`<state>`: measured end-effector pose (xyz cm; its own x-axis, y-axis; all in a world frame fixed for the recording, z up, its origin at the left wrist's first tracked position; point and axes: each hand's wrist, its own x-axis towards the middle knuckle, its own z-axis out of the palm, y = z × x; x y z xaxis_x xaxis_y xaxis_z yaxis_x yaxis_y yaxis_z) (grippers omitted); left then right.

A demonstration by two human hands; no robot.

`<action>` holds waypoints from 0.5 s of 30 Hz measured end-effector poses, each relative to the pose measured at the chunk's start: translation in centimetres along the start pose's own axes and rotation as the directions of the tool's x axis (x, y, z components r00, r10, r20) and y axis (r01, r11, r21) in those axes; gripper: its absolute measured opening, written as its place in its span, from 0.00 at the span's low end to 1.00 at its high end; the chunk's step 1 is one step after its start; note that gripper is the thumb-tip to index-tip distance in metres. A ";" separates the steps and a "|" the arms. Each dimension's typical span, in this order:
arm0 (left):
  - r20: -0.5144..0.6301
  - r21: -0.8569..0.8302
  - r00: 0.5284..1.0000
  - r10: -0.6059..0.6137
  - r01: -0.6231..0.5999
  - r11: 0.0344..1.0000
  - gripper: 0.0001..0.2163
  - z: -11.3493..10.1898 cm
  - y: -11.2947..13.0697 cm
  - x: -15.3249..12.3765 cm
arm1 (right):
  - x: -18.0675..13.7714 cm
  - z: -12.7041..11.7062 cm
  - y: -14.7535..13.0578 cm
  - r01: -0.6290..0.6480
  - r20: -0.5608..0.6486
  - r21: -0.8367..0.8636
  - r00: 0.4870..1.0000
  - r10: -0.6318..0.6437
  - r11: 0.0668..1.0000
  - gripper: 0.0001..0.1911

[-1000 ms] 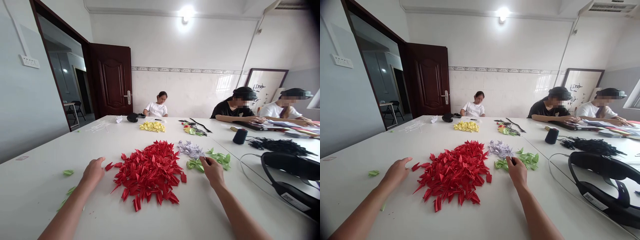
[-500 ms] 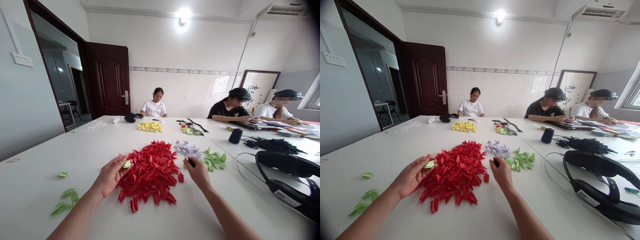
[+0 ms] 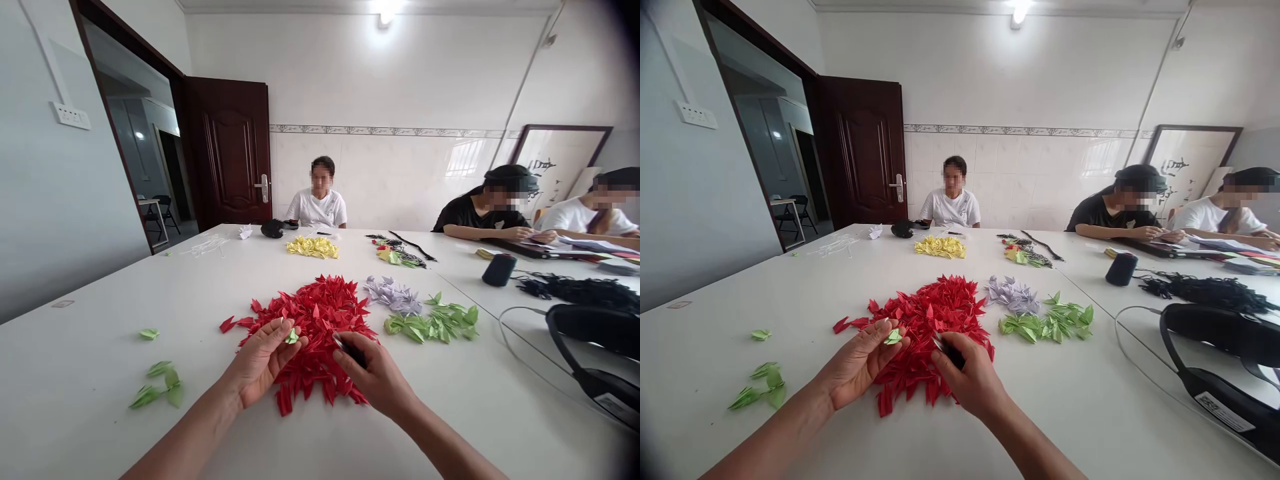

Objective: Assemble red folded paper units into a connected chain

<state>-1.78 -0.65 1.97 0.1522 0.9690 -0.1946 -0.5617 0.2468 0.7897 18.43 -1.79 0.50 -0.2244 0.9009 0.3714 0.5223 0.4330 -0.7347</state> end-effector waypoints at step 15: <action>0.103 0.157 0.995 -0.002 -0.015 0.987 0.05 0.7 -1.1 -0.7 | -1.1 0.5 -1.4 0.175 0.178 0.114 0.965 -0.193 0.978 0.17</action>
<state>-0.71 -1.58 1.62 0.2363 0.9623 -0.1349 -0.4292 0.2280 0.8740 17.57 -3.39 0.84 -0.4637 0.7909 0.3993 0.3775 0.5841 -0.7186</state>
